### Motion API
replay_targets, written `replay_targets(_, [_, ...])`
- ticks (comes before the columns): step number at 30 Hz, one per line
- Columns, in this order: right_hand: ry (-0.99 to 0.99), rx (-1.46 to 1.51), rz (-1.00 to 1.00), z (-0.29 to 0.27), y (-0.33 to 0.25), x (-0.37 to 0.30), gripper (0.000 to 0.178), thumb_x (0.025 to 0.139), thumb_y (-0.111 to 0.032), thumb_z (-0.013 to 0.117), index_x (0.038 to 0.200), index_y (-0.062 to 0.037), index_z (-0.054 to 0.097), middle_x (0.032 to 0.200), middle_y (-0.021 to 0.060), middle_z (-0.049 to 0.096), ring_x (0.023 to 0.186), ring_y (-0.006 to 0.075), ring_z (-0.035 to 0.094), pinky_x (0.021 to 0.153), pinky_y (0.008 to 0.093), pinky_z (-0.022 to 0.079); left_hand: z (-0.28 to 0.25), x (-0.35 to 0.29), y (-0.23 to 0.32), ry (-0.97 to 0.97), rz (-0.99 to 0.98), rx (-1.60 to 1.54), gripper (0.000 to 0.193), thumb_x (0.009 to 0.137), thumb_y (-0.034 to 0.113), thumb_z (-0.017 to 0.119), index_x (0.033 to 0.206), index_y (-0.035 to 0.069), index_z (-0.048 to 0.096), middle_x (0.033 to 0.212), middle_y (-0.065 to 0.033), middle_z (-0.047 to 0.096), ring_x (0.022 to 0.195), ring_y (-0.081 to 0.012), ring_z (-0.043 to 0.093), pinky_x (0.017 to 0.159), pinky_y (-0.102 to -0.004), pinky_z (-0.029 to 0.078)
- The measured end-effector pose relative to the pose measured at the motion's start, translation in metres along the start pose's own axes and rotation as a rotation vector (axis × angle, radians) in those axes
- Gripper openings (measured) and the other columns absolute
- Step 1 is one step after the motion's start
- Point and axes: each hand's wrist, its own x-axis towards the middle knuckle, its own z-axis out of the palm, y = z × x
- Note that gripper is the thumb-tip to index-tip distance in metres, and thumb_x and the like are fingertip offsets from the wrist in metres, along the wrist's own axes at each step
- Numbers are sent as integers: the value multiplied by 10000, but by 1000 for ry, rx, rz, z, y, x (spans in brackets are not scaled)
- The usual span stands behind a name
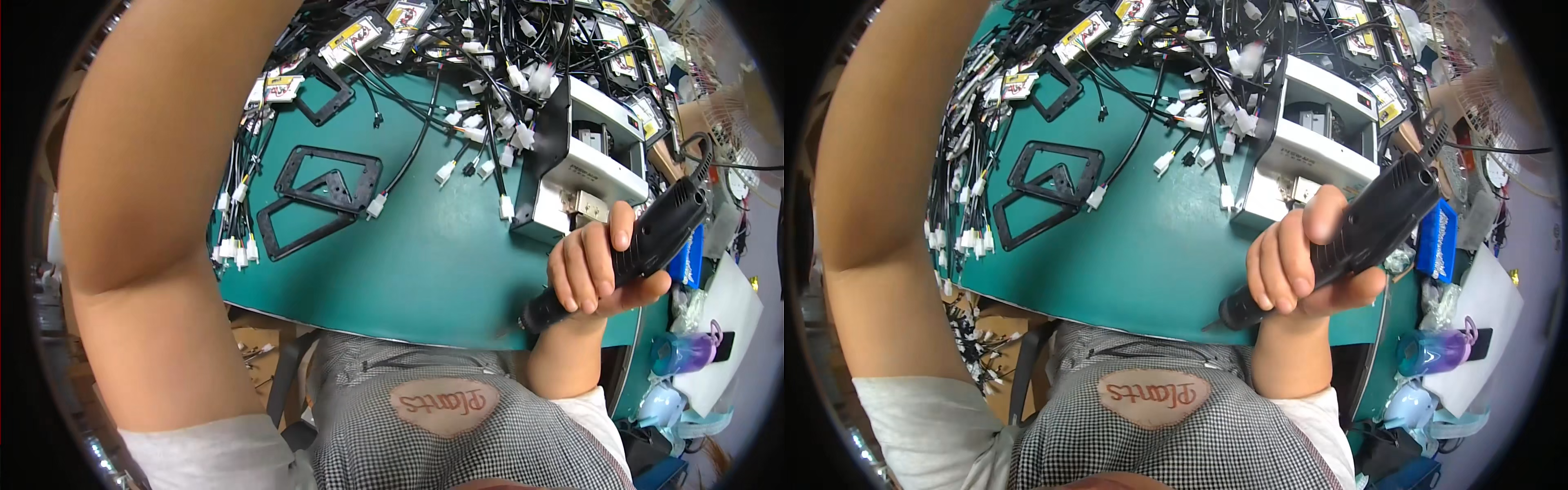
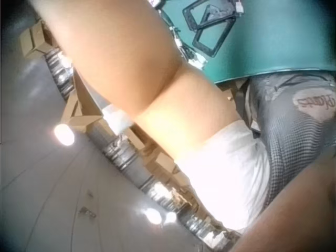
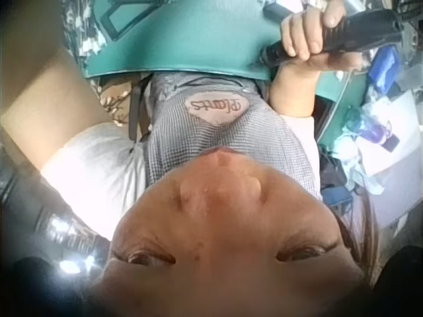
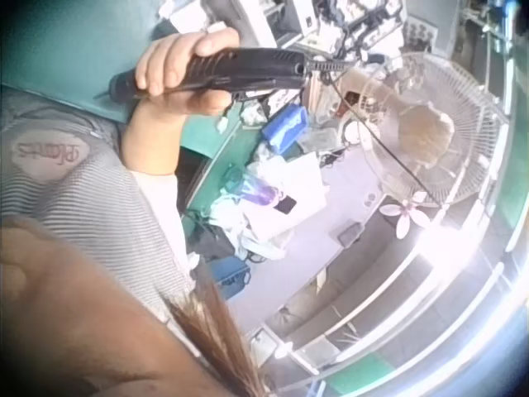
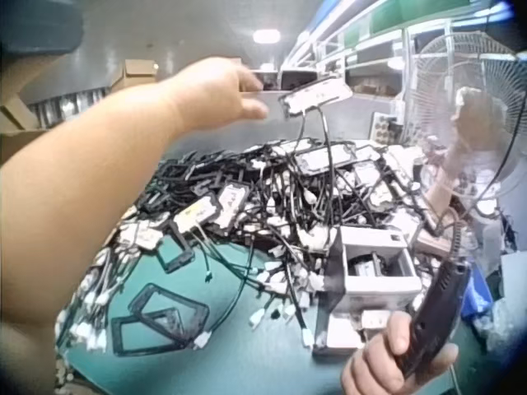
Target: The person uses a handheld electric screwdriver to fasten screws into small electronic modules containing circuit boards and wires. They repeatedly pick up a module, secure it with the tool, and place it back on the green workbench among other similar units.
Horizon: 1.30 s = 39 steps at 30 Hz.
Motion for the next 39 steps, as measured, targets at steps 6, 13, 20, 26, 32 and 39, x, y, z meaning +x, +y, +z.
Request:
replay_targets(6, [108, -101, -45, 0, -2, -8, 584, 841, -473, 738, 1068, -37, 421, 684, 43, 585, 515, 161, 609, 485, 296, 523, 115, -6, -77, -311, -182, 8, 404, 794, 304, 753, 1122, 75, 705, 1084, -156, 701, 1000, -318, 662, 903, -396, 504])
replay_targets(13, [161, -61, -4, 7, 12, -4, 503, 863, -388, 743, 1060, -58, 417, 688, 38, 591, 502, 157, 622, 452, 282, 533, 188, -137, -189, -369, -294, 135, 435, 829, 288, 711, 1230, 133, 646, 1228, -138, 627, 1138, -308, 593, 971, -385, 469])
replay_targets(20, [249, -187, -2, -3, 11, -7, 591, 840, -478, 739, 1062, -42, 407, 689, 40, 568, 489, 146, 577, 476, 287, 521, 229, -136, -169, -285, 45, 445, 334, 802, 86, 595, 1123, 143, 664, 1304, -108, 562, 1314, -296, 445, 1104, -455, 345])
replay_targets(26, [272, -225, 1, -2, 10, -3, 595, 846, -483, 730, 1074, -33, 415, 681, 38, 544, 490, 149, 558, 486, 296, 517, 208, -137, -173, -469, 66, 335, 232, 847, 102, 550, 1052, 99, 659, 1176, -113, 621, 1217, -303, 531, 1035, -427, 410])
replay_targets(32, [236, -233, 1, -2, 7, -4, 589, 862, -488, 706, 1101, -29, 425, 704, 38, 523, 519, 151, 550, 502, 299, 503, 170, -151, -157, 210, -396, -961, 260, 922, 113, 523, 1169, 38, 556, 1096, -97, 667, 1034, -210, 642, 868, -330, 495])
replay_targets(39, [187, -110, -2, -12, 1, -4, 578, 902, -492, 651, 1153, -20, 432, 761, 44, 516, 581, 160, 548, 553, 322, 473, 148, -215, -70, -213, -705, -1587, 254, 948, 177, 590, 1166, 66, 524, 1052, -98, 668, 889, -180, 683, 690, -251, 545])
